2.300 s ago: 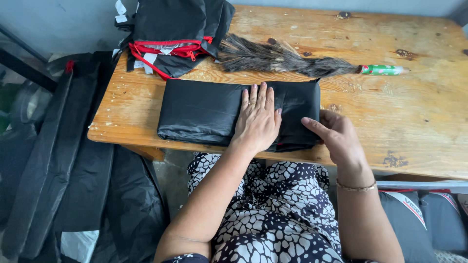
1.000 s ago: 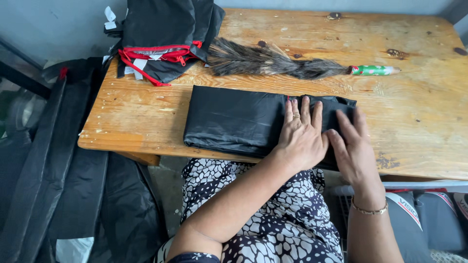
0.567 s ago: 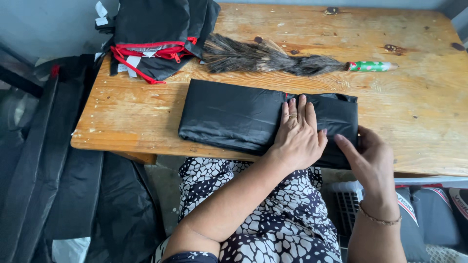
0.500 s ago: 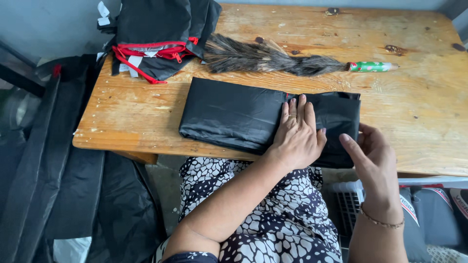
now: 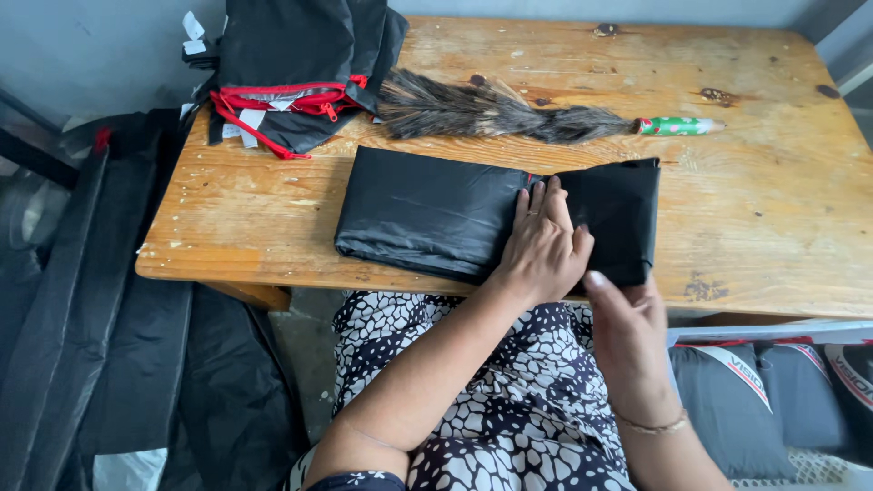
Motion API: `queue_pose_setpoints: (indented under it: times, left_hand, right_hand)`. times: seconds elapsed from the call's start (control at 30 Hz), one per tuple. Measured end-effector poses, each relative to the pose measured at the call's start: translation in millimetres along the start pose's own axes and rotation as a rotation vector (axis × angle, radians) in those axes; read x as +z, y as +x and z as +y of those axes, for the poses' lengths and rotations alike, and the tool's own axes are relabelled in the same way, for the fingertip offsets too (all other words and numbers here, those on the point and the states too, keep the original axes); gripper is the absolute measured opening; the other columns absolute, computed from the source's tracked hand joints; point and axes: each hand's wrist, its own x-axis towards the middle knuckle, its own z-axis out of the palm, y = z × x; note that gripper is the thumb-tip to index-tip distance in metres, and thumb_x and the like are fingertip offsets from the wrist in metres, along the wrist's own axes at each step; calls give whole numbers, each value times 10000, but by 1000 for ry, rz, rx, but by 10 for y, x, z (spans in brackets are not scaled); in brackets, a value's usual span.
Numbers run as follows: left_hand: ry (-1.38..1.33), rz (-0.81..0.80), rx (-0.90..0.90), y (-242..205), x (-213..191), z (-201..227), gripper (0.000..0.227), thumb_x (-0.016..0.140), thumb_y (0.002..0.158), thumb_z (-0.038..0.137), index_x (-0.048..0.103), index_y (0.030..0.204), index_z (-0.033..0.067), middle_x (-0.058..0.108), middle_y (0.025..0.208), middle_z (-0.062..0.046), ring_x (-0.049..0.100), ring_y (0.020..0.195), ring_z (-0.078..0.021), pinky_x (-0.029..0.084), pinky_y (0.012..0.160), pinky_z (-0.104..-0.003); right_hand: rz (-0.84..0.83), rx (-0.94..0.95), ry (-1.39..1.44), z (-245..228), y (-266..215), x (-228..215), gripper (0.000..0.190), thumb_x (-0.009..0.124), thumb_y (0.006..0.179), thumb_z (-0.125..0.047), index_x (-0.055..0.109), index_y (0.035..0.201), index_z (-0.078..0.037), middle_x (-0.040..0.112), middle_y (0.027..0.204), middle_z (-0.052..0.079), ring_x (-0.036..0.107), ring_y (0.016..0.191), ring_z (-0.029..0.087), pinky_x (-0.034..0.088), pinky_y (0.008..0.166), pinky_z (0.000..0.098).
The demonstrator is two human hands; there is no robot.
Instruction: The person uses a feather duster to wipe a long black fabric item with red accents on a wooden table. They then fold the fabric item neatly on the table.
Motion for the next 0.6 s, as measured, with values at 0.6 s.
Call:
queue_pose_setpoints:
  times: [0.6]
  left_hand:
    - [-132,-499,-19,342,13,-92,678,209,1053,481,296,1492,-28,236,1647,-323,212,1544,-496,75,1270,-612]
  right_hand:
    - [236,-198,-110,309,353,-184,93,689,1014,-58,729,1095,-79,714,976,45,703,901,112,631,770,316]
